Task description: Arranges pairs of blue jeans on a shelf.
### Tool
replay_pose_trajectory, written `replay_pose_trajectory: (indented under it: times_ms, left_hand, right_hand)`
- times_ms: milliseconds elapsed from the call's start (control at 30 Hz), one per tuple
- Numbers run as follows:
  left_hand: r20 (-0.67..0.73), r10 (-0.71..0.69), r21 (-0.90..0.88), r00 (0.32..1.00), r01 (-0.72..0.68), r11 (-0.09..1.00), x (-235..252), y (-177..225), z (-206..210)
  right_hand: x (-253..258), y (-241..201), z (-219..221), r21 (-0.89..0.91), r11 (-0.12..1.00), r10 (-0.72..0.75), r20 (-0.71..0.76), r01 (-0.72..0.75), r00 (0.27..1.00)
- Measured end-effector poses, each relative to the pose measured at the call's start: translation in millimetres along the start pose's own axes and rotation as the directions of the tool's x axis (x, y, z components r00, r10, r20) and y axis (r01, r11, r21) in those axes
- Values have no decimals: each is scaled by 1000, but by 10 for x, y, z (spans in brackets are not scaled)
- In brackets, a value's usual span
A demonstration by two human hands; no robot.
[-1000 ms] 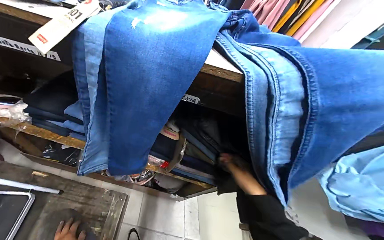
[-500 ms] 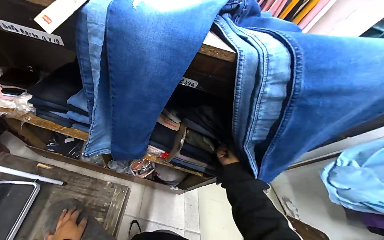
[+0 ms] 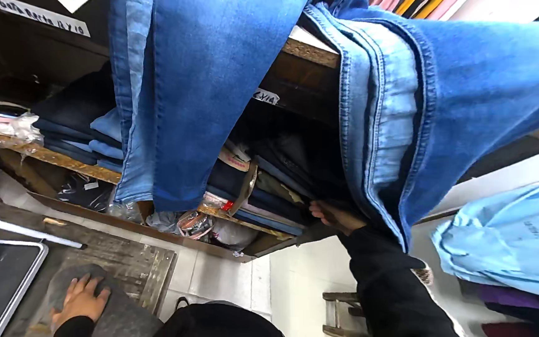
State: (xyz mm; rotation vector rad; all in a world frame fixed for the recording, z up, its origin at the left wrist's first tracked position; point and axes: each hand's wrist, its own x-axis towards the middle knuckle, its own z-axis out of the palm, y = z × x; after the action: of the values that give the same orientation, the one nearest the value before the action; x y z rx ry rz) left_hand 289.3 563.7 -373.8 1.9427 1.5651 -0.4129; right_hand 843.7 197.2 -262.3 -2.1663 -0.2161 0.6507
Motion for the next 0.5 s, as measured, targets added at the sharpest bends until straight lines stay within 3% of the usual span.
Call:
replay_pose_trajectory:
  times_ms: [200, 333, 367, 400, 433, 500]
  left_hand:
    - [-4, 27, -7, 1000, -27, 1000, 33, 83, 29]
    - [16, 48, -3, 999, -48, 999, 8, 121, 12]
    - [22, 53, -7, 998, -53, 999, 5, 126, 3]
    - [23, 60, -16, 998, -59, 998, 1, 127, -3]
    - [27, 64, -22, 998, -64, 998, -7, 130, -11]
    - [34, 74, -29, 997, -73, 997, -34, 145, -36]
  right_hand:
    - [-248, -26, -807, -108, 994, -38, -120, 25, 992]
    - [-300, 15, -1221, -255, 957, -180, -145, 139, 973]
    - [-488, -208, -1177, -309, 945, -165, -156, 111, 974]
    - [-718, -596, -1078, -273, 960, 14, -167, -60, 986]
    - [-786, -758, -1027, -247, 958, 93, -204, -143, 974]
    - [-482, -285, -1294, -277, 959, -99, -140, 57, 985]
